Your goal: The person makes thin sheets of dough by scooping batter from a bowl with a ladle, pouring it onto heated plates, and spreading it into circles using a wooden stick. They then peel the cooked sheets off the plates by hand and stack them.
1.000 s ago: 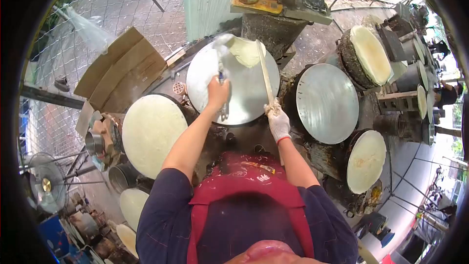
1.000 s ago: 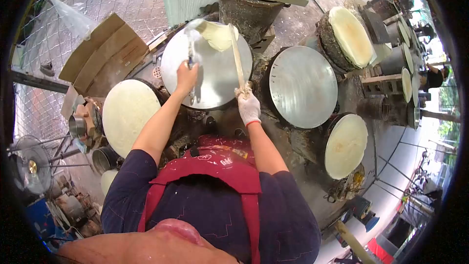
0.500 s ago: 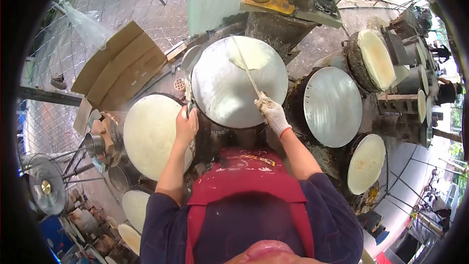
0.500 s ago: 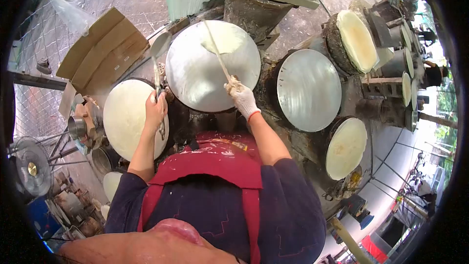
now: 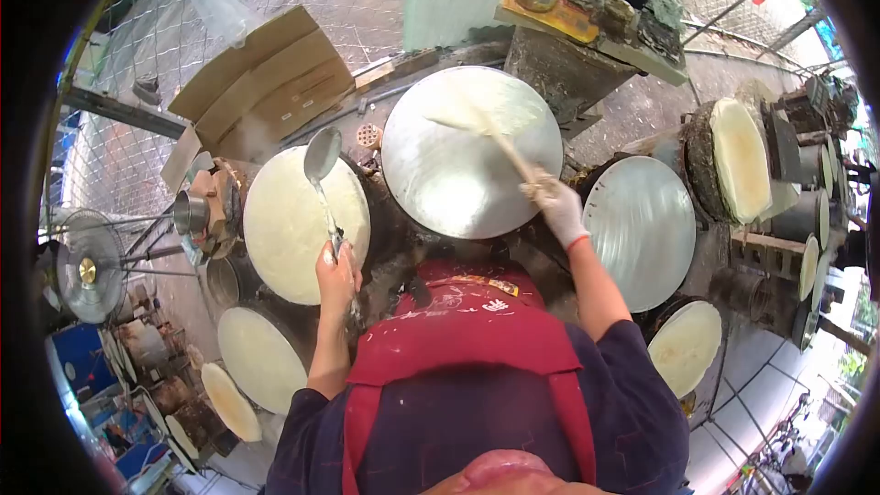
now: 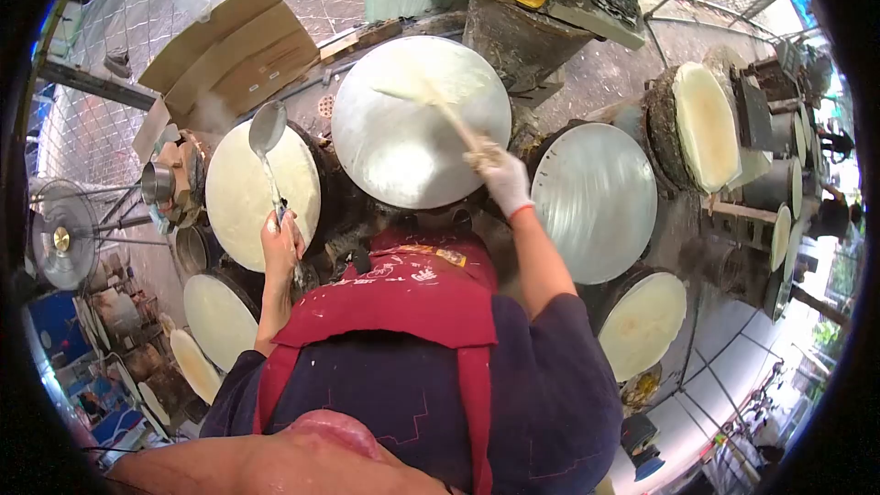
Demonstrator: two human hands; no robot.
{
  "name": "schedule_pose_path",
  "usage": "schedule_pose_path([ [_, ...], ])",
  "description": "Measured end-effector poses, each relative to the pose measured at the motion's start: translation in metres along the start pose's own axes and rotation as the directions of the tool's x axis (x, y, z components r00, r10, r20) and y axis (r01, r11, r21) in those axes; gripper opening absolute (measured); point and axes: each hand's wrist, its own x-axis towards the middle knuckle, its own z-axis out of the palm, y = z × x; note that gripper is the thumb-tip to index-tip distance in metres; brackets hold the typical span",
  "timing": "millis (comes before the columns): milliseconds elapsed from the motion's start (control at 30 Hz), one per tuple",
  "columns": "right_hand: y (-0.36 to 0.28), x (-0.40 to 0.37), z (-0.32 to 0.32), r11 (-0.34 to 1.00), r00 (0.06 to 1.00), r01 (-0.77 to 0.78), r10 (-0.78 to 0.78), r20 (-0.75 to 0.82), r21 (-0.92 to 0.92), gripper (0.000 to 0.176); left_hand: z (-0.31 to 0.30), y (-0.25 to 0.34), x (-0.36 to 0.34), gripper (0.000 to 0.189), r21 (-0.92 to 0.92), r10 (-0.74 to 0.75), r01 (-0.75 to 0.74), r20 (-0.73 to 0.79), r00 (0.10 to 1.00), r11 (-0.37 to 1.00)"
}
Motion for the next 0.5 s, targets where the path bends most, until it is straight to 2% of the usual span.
schedule_pose_path([
  [33, -0.015, 0.002, -0.018, 0.998, 0.999, 0.015, -0.013, -0.034, 0.063, 0.033, 0.001, -0.001, -0.003, 0.023, -0.003, 0.005, -0.005, -0.028, 1.0, 1.0],
  [100, 0.01, 0.027, -0.038, 0.997, 0.999, -0.025, 0.027, -0.026, 0.072, 0.033, 0.006, 0.0, -0.009, 0.023, 0.007, -0.005, 0.006, -0.06, 0.998, 1.0],
  [133, 0.014, 0.03, -0.032, 0.997, 0.998, -0.053, 0.052, 0.032, 0.046, 0.033, 0.008, -0.004, -0.01, 0.024, -0.002, -0.009, 0.009, -0.064, 0.998, 1.0],
  [167, 0.019, 0.035, -0.023, 1.0, 0.993, -0.009, 0.007, 0.116, 0.013, 0.033, 0.011, -0.006, -0.01, 0.024, -0.015, -0.009, 0.008, -0.071, 0.997, 1.0],
  [233, -0.006, 0.034, 0.009, 0.972, 0.943, -0.229, 0.208, 0.261, 0.053, 0.034, 0.018, -0.009, -0.014, 0.023, -0.018, -0.032, 0.031, -0.073, 0.997, 0.999],
  [267, 0.01, 0.037, 0.016, 0.987, 0.947, -0.148, 0.122, 0.298, 0.068, 0.035, 0.021, -0.01, -0.015, 0.023, -0.02, -0.041, 0.04, -0.071, 0.997, 0.999],
  [367, -0.005, 0.04, 0.0, 0.997, 0.953, -0.08, 0.071, 0.294, 0.019, 0.036, 0.03, -0.008, -0.02, 0.023, -0.028, -0.05, 0.048, -0.076, 0.996, 0.998],
  [400, -0.051, 0.033, -0.013, 0.977, 0.975, -0.093, 0.129, 0.179, -0.194, 0.037, 0.032, -0.006, -0.022, 0.021, -0.023, -0.062, 0.061, -0.089, 0.994, 0.998],
  [433, -0.013, 0.055, -0.031, 0.981, 0.981, 0.167, -0.155, 0.115, -0.104, 0.038, 0.033, -0.004, -0.024, 0.019, -0.019, -0.075, 0.074, -0.103, 0.992, 0.997],
  [500, -0.003, 0.079, -0.054, 0.997, 0.993, 0.005, 0.004, 0.118, -0.071, 0.036, 0.034, -0.007, -0.03, 0.017, -0.023, -0.091, 0.089, -0.128, 0.988, 0.996],
])
